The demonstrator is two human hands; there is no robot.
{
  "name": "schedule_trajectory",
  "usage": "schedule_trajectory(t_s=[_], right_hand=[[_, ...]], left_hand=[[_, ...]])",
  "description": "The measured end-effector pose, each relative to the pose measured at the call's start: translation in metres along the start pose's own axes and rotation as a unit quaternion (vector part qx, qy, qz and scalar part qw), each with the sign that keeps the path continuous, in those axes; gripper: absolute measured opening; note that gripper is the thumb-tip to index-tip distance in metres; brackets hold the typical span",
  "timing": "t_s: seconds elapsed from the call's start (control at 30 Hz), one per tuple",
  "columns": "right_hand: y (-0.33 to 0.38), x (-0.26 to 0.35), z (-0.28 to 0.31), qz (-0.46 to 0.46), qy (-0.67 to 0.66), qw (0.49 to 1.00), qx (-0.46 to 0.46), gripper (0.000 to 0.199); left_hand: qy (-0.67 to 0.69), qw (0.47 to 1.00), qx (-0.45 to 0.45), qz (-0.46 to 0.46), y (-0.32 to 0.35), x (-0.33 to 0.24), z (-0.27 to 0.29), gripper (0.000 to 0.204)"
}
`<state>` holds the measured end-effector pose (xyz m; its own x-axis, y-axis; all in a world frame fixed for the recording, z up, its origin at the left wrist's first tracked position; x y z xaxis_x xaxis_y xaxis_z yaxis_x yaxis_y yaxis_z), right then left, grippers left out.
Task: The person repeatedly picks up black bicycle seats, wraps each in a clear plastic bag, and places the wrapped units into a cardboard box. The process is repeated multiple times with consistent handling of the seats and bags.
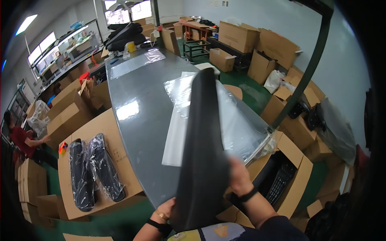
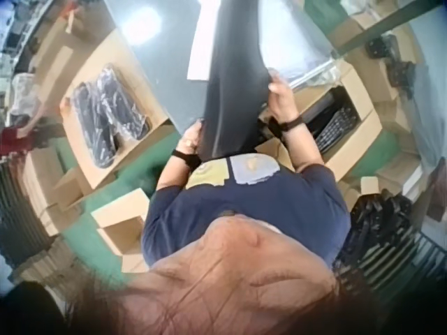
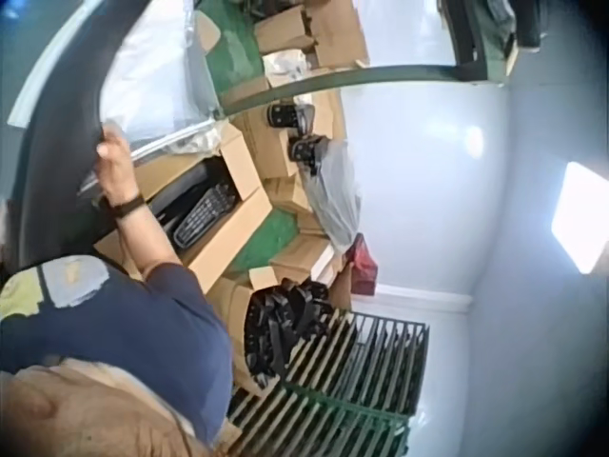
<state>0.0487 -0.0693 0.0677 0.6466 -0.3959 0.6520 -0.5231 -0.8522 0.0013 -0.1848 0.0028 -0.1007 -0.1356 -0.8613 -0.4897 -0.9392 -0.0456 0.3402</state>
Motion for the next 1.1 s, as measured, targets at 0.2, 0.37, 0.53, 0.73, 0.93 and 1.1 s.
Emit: schedule_trajectory(t_s=[0.2, 0.37, 0.53, 0.73, 0.93, 1.1], right_hand=[[-0.077, -0.091, 0.005, -0.169, 0.073, 0.983, -0.021, 0.042], [-0.039, -0.138, 0.03, -0.286, 0.191, 0.939, -0.015, 0.04], [0.04, -0.16, 0.067, -0.389, 0.256, 0.884, 0.03, 0.035], [0.13, -0.152, 0.133, -0.455, 0.297, 0.839, -0.03, 0.032], [0.166, -0.134, 0.186, -0.416, 0.387, 0.822, -0.044, 0.033], [0.147, -0.134, 0.178, -0.405, 0.356, 0.841, -0.054, 0.033]], left_hand=[[-0.017, 0.968, -0.13, -0.213, 0.054, -0.071, 0.014, 0.073], [-0.111, 0.91, -0.299, -0.264, 0.044, -0.151, 0.028, 0.072], [-0.047, 0.904, -0.279, -0.321, 0.018, -0.195, 0.077, 0.057], [0.014, 0.905, -0.314, -0.286, 0.006, -0.163, 0.09, 0.038], [-0.223, 0.848, -0.41, -0.249, 0.018, -0.082, 0.085, 0.02], [-0.299, 0.816, -0.428, -0.249, 0.021, -0.066, 0.073, 0.016]])
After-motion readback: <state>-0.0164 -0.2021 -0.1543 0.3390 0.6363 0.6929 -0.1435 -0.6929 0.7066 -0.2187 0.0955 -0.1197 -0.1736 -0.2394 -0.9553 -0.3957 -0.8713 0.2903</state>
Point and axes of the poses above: each hand's wrist, its own y-axis away from the middle knuckle, its own z-axis out of the back of the hand, x = y × z, the point moved 8 cm from there along -y, towards the middle knuckle, and after that the axes turned 8 degrees about -y, right-handed, at the moved point
